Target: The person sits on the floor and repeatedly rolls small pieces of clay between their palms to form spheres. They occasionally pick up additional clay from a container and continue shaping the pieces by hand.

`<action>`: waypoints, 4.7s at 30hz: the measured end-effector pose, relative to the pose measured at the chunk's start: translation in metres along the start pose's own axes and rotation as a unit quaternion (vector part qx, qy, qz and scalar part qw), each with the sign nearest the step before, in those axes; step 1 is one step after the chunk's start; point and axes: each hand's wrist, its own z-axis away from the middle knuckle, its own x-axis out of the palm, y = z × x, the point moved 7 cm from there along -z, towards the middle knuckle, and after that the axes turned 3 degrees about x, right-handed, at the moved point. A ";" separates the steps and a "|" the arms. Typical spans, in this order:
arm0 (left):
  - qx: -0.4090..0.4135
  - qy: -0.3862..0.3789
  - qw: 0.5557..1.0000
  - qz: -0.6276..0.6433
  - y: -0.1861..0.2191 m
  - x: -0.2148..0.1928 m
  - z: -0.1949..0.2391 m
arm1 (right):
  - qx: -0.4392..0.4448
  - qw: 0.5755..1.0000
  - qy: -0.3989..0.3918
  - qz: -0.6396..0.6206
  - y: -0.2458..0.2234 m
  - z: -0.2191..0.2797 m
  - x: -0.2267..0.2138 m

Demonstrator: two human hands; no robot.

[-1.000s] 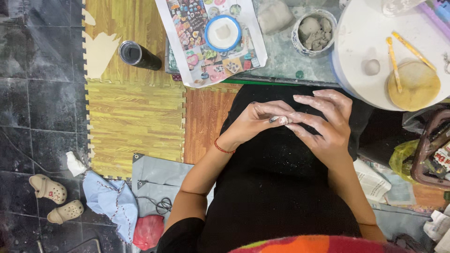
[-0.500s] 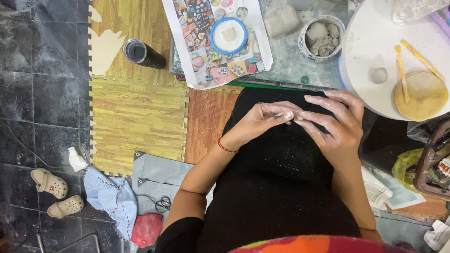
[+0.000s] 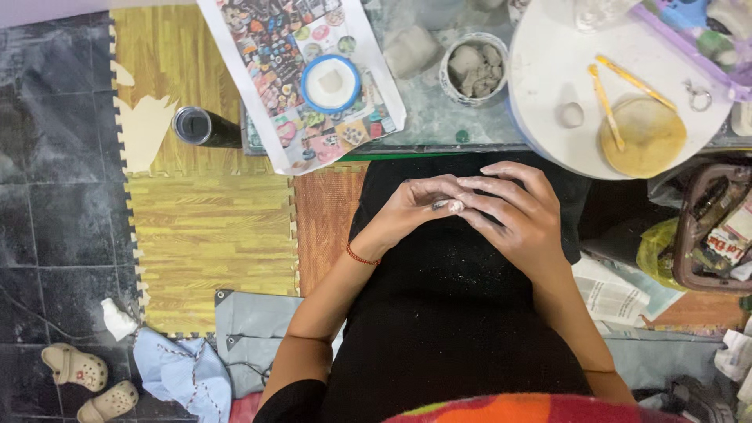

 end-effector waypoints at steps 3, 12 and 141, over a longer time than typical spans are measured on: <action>0.014 -0.005 1.000 -0.019 -0.001 0.004 -0.003 | 0.014 1.000 -0.004 0.005 0.004 0.002 -0.001; 0.028 0.041 0.997 0.061 -0.006 0.003 -0.004 | 0.050 0.999 0.010 0.003 0.020 0.002 -0.016; 0.178 0.136 0.974 0.019 0.029 0.020 0.016 | 0.175 0.952 -0.162 -0.194 0.018 -0.012 -0.026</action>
